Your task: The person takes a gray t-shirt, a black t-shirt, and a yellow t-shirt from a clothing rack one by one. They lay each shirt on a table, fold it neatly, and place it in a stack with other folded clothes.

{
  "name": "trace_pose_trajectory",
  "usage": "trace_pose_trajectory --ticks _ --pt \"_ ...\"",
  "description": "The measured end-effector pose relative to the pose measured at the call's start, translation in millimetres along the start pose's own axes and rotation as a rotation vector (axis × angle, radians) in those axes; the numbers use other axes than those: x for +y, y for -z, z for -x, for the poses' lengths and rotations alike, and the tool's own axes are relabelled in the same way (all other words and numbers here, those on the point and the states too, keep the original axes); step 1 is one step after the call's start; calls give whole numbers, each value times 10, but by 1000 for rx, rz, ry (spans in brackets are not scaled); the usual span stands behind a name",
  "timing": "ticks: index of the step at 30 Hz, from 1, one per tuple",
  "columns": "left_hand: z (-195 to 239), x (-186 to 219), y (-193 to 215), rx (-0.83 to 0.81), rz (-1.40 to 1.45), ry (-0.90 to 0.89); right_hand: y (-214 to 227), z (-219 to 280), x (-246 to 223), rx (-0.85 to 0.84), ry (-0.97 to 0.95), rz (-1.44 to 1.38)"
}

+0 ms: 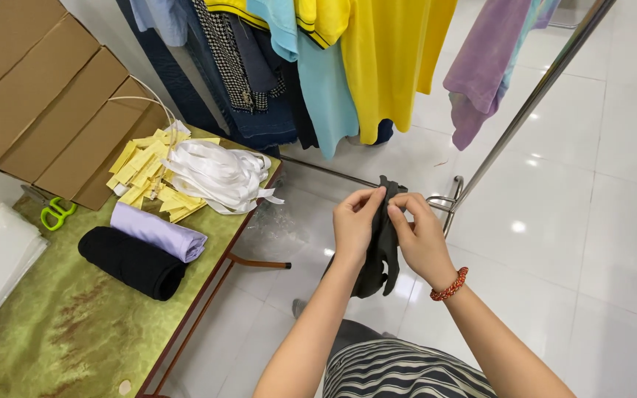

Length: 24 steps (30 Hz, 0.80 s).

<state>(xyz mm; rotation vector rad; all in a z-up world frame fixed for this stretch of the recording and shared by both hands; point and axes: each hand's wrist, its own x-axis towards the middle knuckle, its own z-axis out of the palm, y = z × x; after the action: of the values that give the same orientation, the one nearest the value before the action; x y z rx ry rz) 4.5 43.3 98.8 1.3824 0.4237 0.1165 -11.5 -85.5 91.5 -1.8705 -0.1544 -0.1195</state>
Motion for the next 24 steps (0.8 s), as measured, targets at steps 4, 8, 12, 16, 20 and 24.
trace_pose_trajectory --ticks 4,8,12,16,20,24 --pt "85 54 43 -40 -17 2 -29 43 -65 14 90 86" --pt "72 47 83 -108 49 37 -36 66 -124 37 248 232" --pt "83 99 131 -198 119 114 -60 139 -191 84 329 315" --pt "13 199 256 -263 43 29 53 90 -317 33 365 253" --pt "-27 197 295 -334 8 -92 274 -135 -443 30 402 165" --pt "2 284 220 -382 13 -166 480 -461 -436 -103 608 264"
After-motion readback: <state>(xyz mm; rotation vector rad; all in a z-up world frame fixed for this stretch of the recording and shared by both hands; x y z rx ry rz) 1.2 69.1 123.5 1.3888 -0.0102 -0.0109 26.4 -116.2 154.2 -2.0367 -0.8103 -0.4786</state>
